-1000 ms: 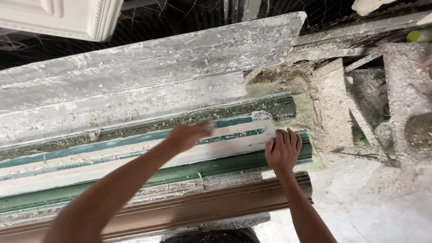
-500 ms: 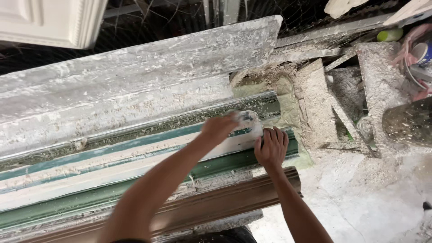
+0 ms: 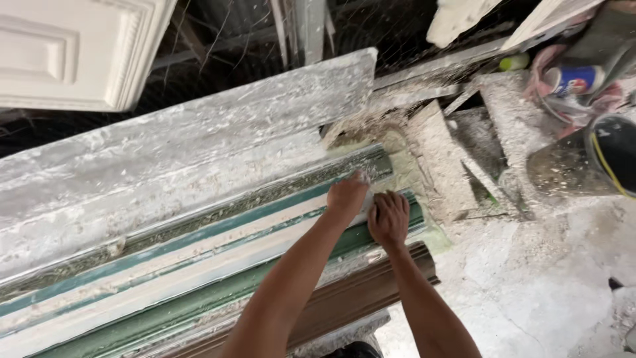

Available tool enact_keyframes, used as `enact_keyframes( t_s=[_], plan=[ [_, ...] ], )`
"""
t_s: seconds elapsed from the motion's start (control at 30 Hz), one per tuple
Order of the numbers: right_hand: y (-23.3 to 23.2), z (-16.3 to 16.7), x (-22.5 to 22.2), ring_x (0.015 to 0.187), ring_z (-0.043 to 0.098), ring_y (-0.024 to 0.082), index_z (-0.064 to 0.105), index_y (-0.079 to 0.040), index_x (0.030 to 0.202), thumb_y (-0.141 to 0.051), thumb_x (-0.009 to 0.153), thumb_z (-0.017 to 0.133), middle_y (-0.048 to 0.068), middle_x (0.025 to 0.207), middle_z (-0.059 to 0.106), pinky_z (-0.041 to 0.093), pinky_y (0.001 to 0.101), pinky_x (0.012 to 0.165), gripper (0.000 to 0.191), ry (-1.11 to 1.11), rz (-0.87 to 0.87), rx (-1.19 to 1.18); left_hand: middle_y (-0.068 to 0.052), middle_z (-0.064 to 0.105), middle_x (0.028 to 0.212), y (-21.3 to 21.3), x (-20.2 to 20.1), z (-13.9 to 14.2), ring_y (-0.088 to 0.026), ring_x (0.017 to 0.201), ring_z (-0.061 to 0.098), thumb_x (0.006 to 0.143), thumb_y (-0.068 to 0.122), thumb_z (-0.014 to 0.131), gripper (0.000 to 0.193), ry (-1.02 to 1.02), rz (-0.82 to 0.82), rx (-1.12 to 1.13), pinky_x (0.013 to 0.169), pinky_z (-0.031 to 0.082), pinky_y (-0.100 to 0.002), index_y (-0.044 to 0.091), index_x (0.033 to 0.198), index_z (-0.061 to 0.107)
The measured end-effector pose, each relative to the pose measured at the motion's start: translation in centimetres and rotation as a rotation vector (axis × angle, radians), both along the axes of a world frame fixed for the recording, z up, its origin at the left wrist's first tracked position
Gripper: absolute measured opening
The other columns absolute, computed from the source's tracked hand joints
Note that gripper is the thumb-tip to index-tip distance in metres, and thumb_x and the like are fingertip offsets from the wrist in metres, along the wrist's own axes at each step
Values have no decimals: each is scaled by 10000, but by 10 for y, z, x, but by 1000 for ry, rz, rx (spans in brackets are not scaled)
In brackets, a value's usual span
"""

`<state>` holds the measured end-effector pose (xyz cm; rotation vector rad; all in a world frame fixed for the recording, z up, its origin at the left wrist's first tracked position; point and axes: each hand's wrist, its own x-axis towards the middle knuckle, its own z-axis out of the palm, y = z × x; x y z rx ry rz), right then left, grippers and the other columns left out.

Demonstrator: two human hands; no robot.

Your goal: The person scrapes dried plaster residue out of the grooved channels of a long decorative plaster molding laid on a work table, using a small handheld scraper and moving progressively along the frame's recessed strips.

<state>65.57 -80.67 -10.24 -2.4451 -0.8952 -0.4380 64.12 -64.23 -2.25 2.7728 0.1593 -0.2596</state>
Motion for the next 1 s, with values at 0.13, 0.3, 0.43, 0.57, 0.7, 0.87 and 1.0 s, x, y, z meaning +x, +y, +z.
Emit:
enact_keyframes(
  t_s=[0.13, 0.3, 0.43, 0.57, 0.7, 0.87, 1.0],
  plan=[
    [-6, 8, -2, 1258, 566, 363, 666, -27, 1137, -173, 983, 552, 157, 1184, 682, 354, 528, 1150, 241, 29, 14, 23, -95, 456, 1563, -22, -48, -20, -379, 924, 726, 942, 53, 576, 408, -51, 101, -158, 716, 626, -518, 222, 1310, 631],
    [-14, -5, 0, 1268, 569, 353, 669, -39, 1146, -166, 1025, 545, 153, 1184, 690, 334, 540, 1173, 215, 28, 56, 31, -129, 325, 1645, -51, -116, -48, -430, 836, 726, 863, 8, 572, 602, -15, 248, -149, 697, 605, -557, 266, 1406, 547],
    [-29, -15, 26, 1246, 576, 335, 704, -89, 1103, -231, 965, 582, 110, 1162, 708, 345, 537, 1123, 233, 92, 93, 17, -123, 315, 1656, -99, -100, -47, -431, 845, 734, 876, 21, 558, 618, 1, 402, -148, 709, 603, -568, 283, 1435, 531],
    [-40, -10, 72, 1192, 606, 302, 753, -196, 1044, -300, 936, 612, 26, 1133, 739, 352, 551, 1012, 206, 411, 237, -71, -117, 283, 1651, -145, -76, -39, -468, 850, 713, 861, 21, 548, 679, 124, 554, -167, 707, 595, -593, 308, 1474, 490],
    [-44, -2, 98, 1144, 660, 281, 747, -257, 1101, -380, 972, 589, 7, 1123, 748, 373, 588, 957, 238, 593, 348, -180, -176, 292, 1638, -176, -60, -43, -463, 824, 725, 870, 34, 546, 676, 119, 684, -129, 714, 611, -571, 265, 1499, 462],
    [-50, 13, 103, 1081, 691, 289, 767, -242, 1112, -396, 989, 561, 30, 1054, 780, 136, 754, 1121, 285, 577, 372, -223, -139, 477, 1570, -191, -41, -50, -429, 874, 735, 911, 43, 535, 505, -127, 807, -122, 751, 621, -545, 257, 1357, 638],
    [-53, 19, 115, 1104, 658, 334, 748, -244, 1144, -391, 962, 554, 58, 1122, 752, 190, 783, 953, 304, 596, 472, -259, -154, 454, 1559, -198, -28, -40, -444, 837, 724, 895, 48, 531, 503, -77, 857, -90, 731, 611, -556, 239, 1349, 630]
  ],
)
